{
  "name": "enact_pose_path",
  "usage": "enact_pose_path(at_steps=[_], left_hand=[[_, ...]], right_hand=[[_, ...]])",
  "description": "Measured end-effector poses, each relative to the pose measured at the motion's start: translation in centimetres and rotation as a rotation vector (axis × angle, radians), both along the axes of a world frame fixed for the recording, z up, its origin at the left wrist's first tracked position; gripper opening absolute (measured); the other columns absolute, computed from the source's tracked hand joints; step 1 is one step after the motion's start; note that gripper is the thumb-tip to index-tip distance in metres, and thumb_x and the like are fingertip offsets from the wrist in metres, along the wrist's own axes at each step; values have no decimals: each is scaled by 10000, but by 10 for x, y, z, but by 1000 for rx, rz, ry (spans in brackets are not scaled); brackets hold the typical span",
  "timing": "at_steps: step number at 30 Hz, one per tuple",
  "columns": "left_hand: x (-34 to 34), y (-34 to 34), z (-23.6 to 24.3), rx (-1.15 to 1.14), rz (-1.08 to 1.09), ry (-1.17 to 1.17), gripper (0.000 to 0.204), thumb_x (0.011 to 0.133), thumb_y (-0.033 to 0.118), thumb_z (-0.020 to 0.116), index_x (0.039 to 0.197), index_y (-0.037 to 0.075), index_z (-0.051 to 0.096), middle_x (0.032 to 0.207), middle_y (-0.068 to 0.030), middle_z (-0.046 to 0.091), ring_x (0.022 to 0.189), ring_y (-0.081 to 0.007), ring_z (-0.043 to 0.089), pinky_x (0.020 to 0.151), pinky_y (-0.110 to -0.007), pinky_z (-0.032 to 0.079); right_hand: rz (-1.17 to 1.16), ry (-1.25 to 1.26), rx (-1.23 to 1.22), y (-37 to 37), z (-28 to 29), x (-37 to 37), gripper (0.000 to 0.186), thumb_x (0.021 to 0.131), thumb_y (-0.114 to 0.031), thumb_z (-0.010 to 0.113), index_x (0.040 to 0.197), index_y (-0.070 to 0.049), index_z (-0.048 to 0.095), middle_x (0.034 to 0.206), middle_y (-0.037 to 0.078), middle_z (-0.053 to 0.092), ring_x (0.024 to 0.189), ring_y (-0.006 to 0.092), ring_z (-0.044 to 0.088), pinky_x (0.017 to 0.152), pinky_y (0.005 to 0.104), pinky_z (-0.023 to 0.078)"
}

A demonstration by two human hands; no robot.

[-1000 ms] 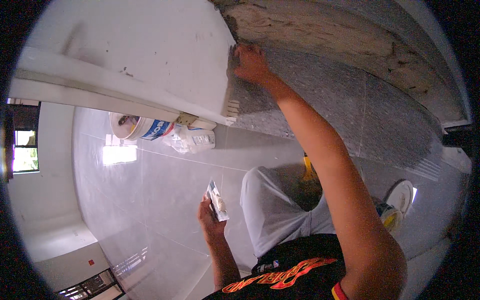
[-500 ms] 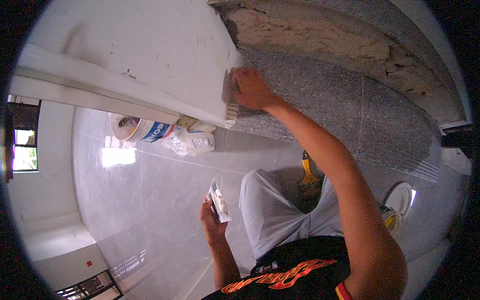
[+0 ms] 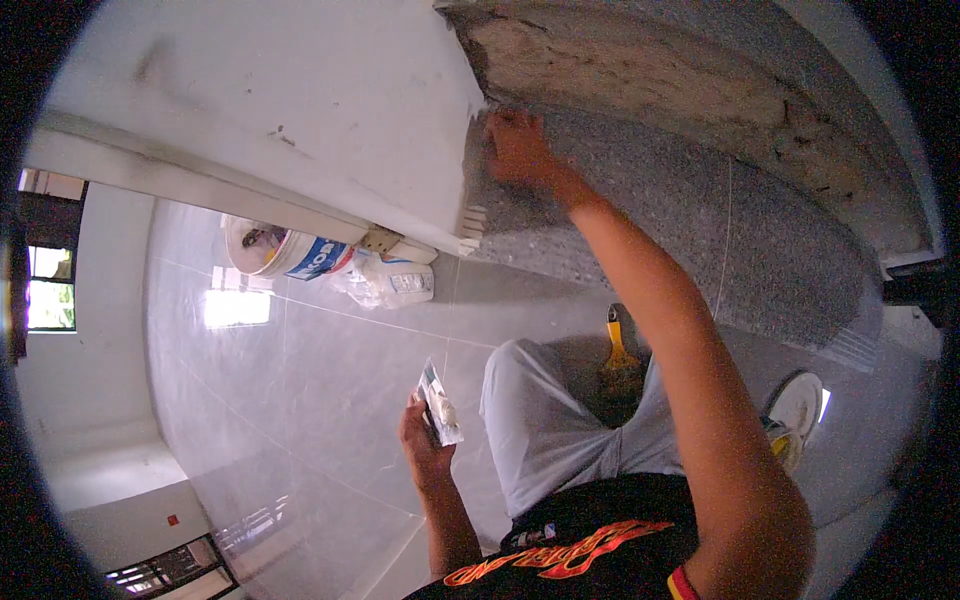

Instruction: Repairing and cleaning concrete stairs using a sponge, brush, and putty knife with adhesive.

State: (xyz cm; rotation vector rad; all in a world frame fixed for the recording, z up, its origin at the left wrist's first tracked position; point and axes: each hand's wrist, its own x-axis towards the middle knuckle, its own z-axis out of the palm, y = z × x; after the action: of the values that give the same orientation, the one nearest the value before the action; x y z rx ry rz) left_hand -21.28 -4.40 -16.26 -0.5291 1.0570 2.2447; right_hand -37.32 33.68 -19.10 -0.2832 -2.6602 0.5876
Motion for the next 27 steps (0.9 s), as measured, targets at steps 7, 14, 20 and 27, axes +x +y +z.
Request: enact_pose_path(at_steps=[7,14,20,27], left_hand=[[1,2,9,-48,17,11,289,790,135,441,1062,48,483,842,-36,558,697,-136,577,582,-259,499],[3,1,10,-43,53,1,312,793,148,446,1084,40,477,854,-47,567,696,-142,584,583,-270,506],[4,-1,4,-29,37,9,308,795,157,451,1081,46,478,855,-49,567,691,-148,587,580,-271,507],[7,0,7,-27,59,38,311,796,164,455,1084,47,475,850,-47,558,687,-146,574,579,-277,499]], right_hand=[[-5,112,-196,1,-4,-6,400,603,-176,609,962,-96,452,1073,133,491,1096,348,393,912,524,259],[-54,36,-145,-1,0,-11,371,615,-164,602,954,-103,462,1065,161,489,1113,358,385,883,513,274],[74,-28,-27,-35,-2,18,434,642,-161,585,1041,-47,457,1164,172,457,1221,381,299,977,523,212],[109,1,-46,-110,0,67,514,650,-92,553,1129,30,409,1275,258,364,1253,403,250,1035,503,158]])
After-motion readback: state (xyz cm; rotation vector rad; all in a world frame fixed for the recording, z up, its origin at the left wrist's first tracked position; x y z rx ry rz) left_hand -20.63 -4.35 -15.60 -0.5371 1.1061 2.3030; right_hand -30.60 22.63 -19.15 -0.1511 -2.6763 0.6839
